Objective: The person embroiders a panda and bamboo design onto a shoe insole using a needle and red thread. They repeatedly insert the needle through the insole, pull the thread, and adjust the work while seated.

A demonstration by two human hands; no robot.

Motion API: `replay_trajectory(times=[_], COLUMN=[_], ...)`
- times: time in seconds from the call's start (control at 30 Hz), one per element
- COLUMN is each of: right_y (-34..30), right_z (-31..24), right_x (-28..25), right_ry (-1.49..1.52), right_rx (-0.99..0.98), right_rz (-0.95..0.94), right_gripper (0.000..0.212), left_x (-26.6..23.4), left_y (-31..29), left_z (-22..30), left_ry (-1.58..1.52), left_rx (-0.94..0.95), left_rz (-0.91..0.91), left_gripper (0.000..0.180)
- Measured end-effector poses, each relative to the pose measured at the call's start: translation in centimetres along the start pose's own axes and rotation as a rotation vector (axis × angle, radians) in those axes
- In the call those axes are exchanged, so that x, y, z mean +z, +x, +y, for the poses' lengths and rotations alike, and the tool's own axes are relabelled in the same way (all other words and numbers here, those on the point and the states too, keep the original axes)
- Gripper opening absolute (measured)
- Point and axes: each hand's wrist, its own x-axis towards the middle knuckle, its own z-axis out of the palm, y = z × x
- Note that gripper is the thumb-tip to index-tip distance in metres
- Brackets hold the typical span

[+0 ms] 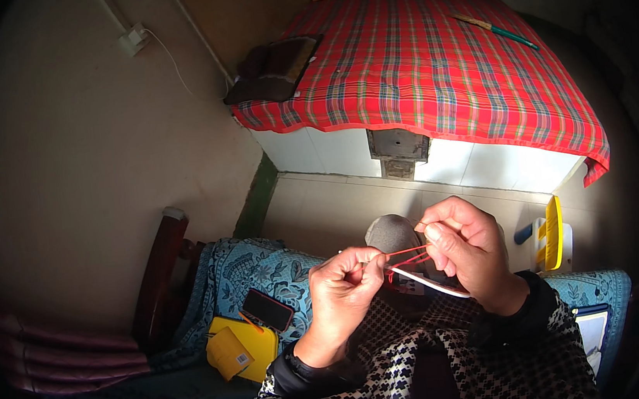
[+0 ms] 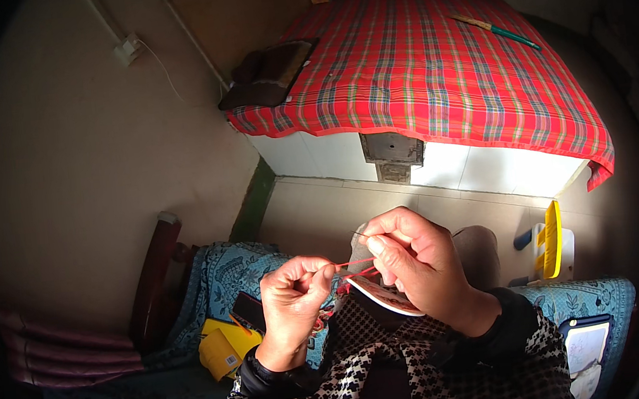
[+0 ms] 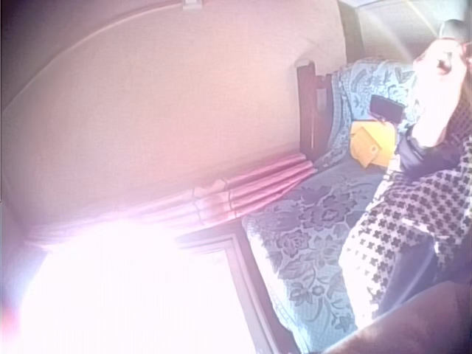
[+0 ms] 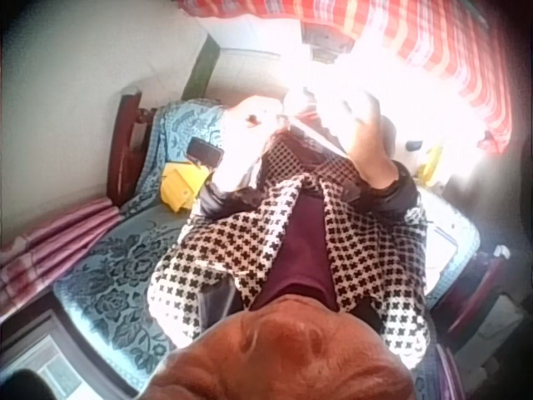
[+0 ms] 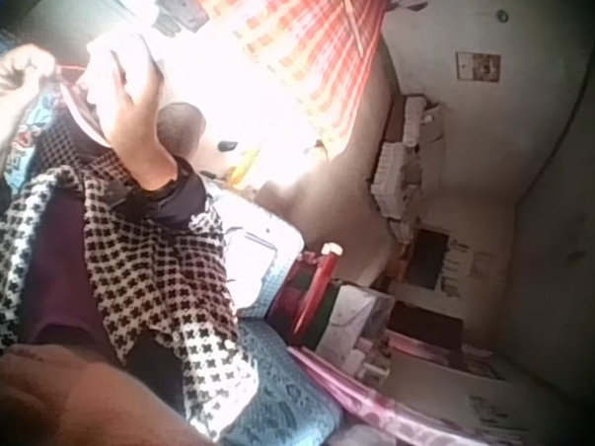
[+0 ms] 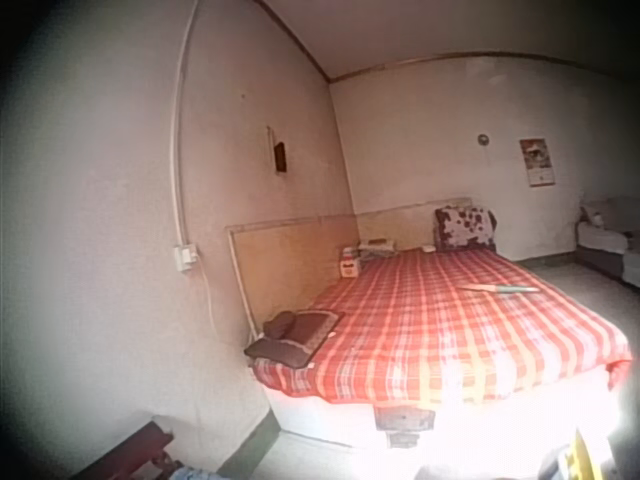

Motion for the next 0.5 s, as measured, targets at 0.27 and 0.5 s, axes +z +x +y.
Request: replay_trajectory(times=[0.27,0.5], right_y=[0.06,0.05], right_z=[0.85,1.03], right_x=[-0.44,-0.83], right_ry=[0.091,-0.003], right_rx=[-0.038,-0.011], right_rz=[0.145,0.168], right_gripper=[0.009,0.010], left_x=[-0.68,-0.85], left_y=[0.47,0.61], left_z=[-1.06,-1.02], left_ry=[-0.145,-0.351], left_rx=[0.073,0.027], left_rz=[-0.013,-0.053], left_gripper=[0.010,0.012])
